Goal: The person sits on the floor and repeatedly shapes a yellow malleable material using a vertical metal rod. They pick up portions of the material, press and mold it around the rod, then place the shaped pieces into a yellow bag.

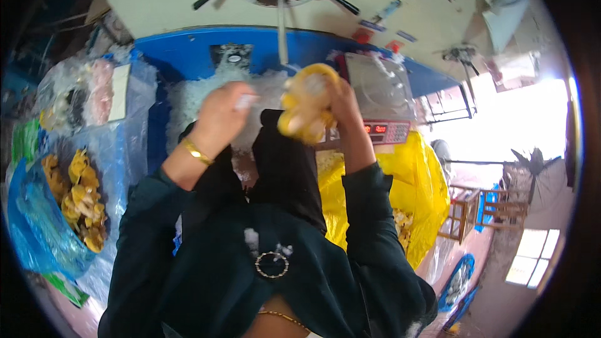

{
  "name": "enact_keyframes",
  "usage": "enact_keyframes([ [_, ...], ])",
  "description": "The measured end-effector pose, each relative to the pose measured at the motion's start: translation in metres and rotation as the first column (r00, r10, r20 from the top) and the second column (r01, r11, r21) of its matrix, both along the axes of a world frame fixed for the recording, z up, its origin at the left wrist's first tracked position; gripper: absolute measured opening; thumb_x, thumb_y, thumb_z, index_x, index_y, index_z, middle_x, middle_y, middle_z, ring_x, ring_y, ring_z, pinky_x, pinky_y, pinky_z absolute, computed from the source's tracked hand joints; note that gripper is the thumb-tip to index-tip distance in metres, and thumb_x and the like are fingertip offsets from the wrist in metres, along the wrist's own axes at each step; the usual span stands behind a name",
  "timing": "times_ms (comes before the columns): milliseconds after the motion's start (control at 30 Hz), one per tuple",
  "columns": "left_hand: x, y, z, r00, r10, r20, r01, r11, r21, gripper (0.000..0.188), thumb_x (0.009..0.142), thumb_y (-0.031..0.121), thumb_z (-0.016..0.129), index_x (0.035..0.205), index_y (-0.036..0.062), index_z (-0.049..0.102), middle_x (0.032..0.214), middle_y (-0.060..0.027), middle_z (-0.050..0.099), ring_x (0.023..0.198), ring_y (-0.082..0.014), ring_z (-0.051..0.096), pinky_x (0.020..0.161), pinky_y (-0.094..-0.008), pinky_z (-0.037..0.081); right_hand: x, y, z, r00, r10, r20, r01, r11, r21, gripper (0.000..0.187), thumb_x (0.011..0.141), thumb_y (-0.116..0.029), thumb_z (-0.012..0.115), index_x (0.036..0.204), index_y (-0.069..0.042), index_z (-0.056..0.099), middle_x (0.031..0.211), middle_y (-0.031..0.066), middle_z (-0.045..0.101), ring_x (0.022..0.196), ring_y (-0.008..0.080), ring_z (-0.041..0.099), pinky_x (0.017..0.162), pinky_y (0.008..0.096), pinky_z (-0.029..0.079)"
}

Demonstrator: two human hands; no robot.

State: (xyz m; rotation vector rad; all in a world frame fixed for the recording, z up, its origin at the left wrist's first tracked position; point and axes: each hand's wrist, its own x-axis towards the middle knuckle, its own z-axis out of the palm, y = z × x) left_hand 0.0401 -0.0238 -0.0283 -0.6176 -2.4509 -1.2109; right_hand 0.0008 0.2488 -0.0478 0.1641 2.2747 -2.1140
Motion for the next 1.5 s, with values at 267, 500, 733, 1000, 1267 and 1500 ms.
enact_keyframes([
  [267, -0.008, -0.055, -0.037, 0.955, 0.222, 0.196, -0.191, 0.967, -0.166, 0.015, 0.081, 0.014, 0.069, 0.085, 0.0036, 0.059, 0.078, -0.0147, 0.062, 0.072, -0.0322, 0.060, 0.064, -0.0380, 0.046, -0.021, 0.253, -0.098, 0.665, -0.704, 0.249, 0.531, 0.680, 0.505, 0.065, 0.095, -0.050, 0.044, 0.085, 0.012, 0.063, 0.063, 0.0189, 0.062, 0.045, 0.0270, 0.061, 0.041, 0.0374, 0.047],
  [500, 0.019, -0.040, -0.038, 0.931, 0.352, 0.099, -0.312, 0.905, -0.290, 0.050, 0.078, 0.007, 0.070, 0.126, 0.0065, 0.053, 0.129, -0.0145, 0.051, 0.121, -0.0324, 0.047, 0.100, -0.0385, 0.040, 0.083, 0.201, -0.080, 0.676, -0.712, -0.190, 0.566, 0.337, 0.752, 0.043, 0.089, -0.040, 0.058, 0.095, 0.001, 0.066, 0.091, 0.0213, 0.066, 0.090, 0.0365, 0.063, 0.079, 0.0422, 0.049],
  [733, 0.032, -0.063, -0.065, 0.966, 0.173, 0.192, -0.148, 0.979, -0.137, 0.021, 0.080, -0.003, 0.060, 0.099, 0.0047, 0.063, 0.109, -0.0120, 0.062, 0.102, -0.0283, 0.060, 0.086, -0.0345, 0.049, 0.112, 0.212, -0.075, 0.802, -0.493, -0.335, 0.489, 0.222, 0.844, 0.036, 0.078, -0.018, 0.068, 0.110, -0.004, 0.057, 0.111, 0.0203, 0.059, 0.094, 0.0342, 0.061, 0.084, 0.0431, 0.048],
  [1000, 0.054, -0.079, -0.069, 0.871, 0.321, 0.371, -0.315, 0.946, -0.080, 0.012, 0.086, 0.008, 0.063, 0.098, 0.0031, 0.064, 0.108, -0.0102, 0.062, 0.100, -0.0236, 0.060, 0.083, -0.0318, 0.051, 0.050, 0.208, -0.062, 0.964, -0.158, -0.213, 0.254, 0.327, 0.910, 0.051, 0.081, -0.021, 0.059, 0.129, -0.007, 0.049, 0.128, 0.0165, 0.051, 0.112, 0.0376, 0.054, 0.092, 0.0428, 0.046],
  [1267, 0.079, -0.083, -0.069, 0.868, 0.349, 0.353, -0.268, 0.928, -0.259, 0.014, 0.083, 0.013, 0.066, 0.094, 0.0049, 0.064, 0.102, -0.0125, 0.062, 0.095, -0.0281, 0.061, 0.079, -0.0346, 0.053, 0.034, 0.227, -0.067, 0.990, -0.128, -0.054, 0.061, 0.045, 0.997, 0.060, 0.082, -0.047, 0.058, 0.129, -0.010, 0.051, 0.117, 0.0202, 0.061, 0.105, 0.0359, 0.060, 0.086, 0.0474, 0.047],
  [1500, 0.129, -0.190, -0.068, 0.663, 0.717, 0.214, -0.593, 0.678, -0.435, 0.017, 0.080, 0.017, 0.065, 0.091, 0.0054, 0.063, 0.098, -0.0137, 0.061, 0.096, -0.0331, 0.059, 0.083, -0.0399, 0.048, 0.145, 0.299, -0.076, 0.954, -0.280, 0.107, -0.072, 0.135, 0.988, 0.057, 0.083, -0.044, 0.059, 0.127, -0.008, 0.052, 0.113, 0.0168, 0.063, 0.103, 0.0345, 0.060, 0.089, 0.0437, 0.046],
])
